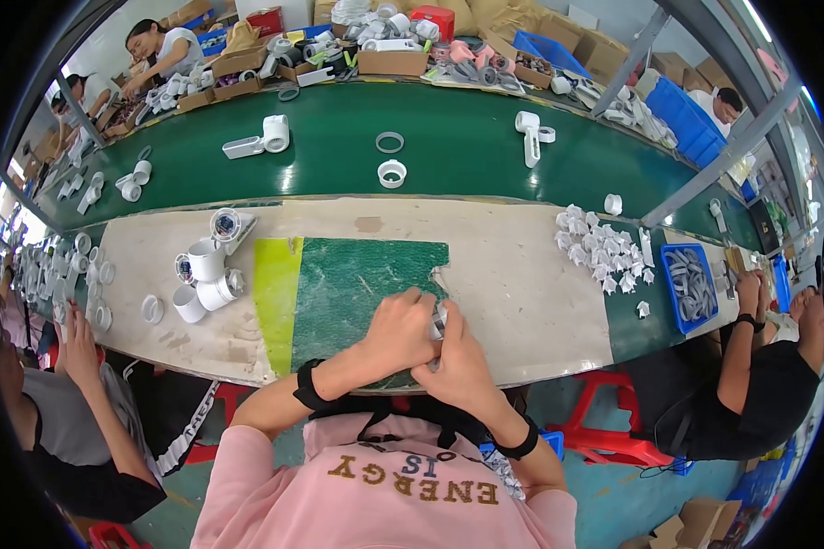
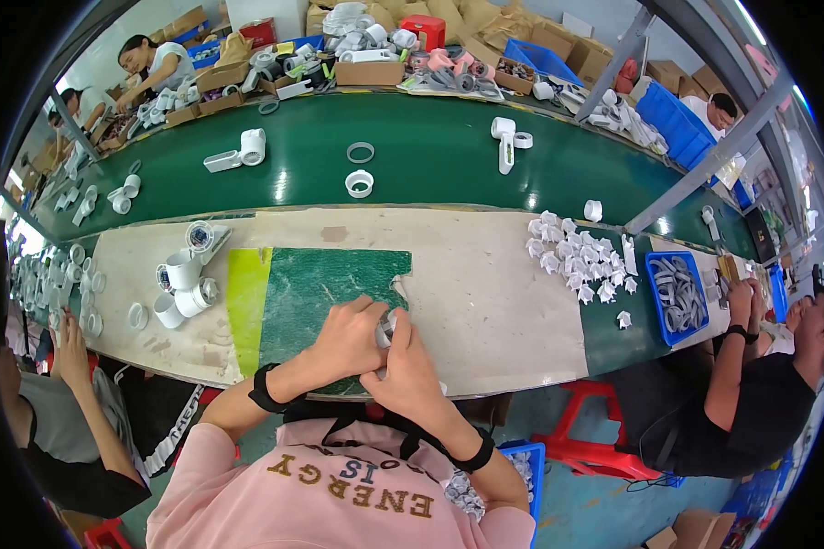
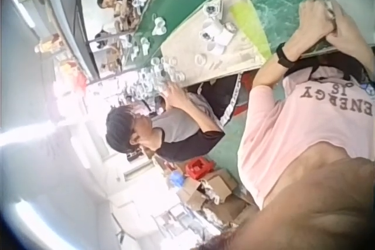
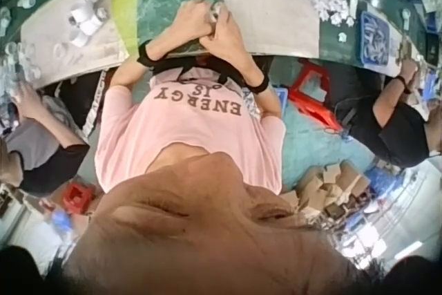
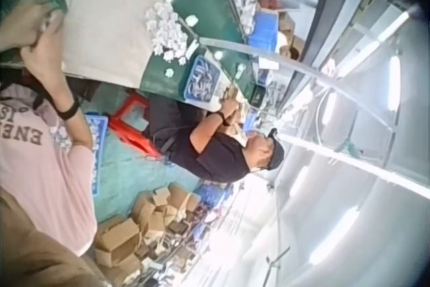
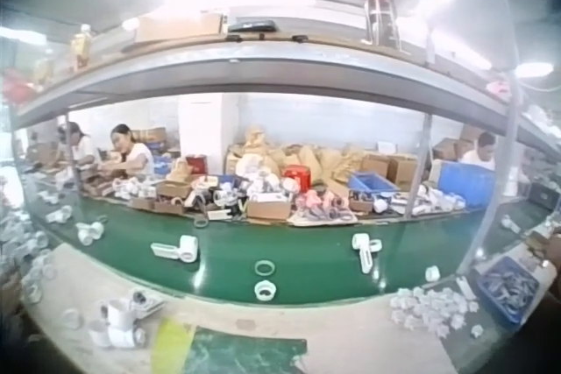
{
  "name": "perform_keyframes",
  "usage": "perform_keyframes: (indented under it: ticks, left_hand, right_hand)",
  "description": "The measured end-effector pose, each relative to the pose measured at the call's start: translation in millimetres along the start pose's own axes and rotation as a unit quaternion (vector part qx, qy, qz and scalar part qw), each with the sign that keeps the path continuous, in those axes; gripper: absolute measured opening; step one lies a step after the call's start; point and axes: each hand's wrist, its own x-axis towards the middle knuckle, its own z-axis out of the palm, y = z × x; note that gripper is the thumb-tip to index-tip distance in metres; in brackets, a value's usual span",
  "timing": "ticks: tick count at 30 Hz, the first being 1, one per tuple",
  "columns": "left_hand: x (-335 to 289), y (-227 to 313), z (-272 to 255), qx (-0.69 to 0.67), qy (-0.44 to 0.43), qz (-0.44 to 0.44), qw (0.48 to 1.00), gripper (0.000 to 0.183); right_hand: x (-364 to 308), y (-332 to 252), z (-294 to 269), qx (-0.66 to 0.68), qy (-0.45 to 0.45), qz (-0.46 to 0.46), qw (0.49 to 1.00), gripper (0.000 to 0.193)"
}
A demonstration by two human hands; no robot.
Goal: Assembling white plastic housing components on a factory conveyor belt.
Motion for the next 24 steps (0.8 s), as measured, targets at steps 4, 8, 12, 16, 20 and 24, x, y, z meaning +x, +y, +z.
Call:
perform_keyframes:
  ticks: [4, 8, 12, 16, 20, 24]
  left_hand:
    - [-4.1, 3.5, -2.2, -0.015, 0.03, -0.009, 0.999, 0.035]
    - [-6.3, -3.2, 5.6, -0.041, 0.077, -0.016, 0.996, 0.036]
    - [-5.6, -3.2, 1.4, -0.035, 0.034, -0.057, 0.997, 0.044]
    - [-1.5, -12.2, -7.0, -0.021, 0.003, -0.101, 0.995, 0.052]
    - [0.7, -31.2, -15.4, -0.061, -0.131, -0.092, 0.985, 0.055]
    - [6.5, -63.3, -27.4, -0.269, -0.268, -0.1, 0.92, 0.051]
  right_hand:
    - [-0.3, -2.9, 8.7, -0.044, 0.071, -0.06, 0.995, 0.079]
    - [2.0, -0.8, 15.7, -0.062, 0.094, -0.093, 0.989, 0.074]
    - [6.8, 7.9, 7.1, -0.044, 0.066, -0.087, 0.993, 0.07]
    - [13.2, 31.8, 7.2, 0.094, -0.042, -0.071, 0.992, 0.065]
    - [16.4, 37.5, 12.6, 0.138, -0.123, -0.007, 0.983, 0.069]
    - [14.9, 43.0, 21.8, 0.145, -0.118, 0.009, 0.982, 0.069]
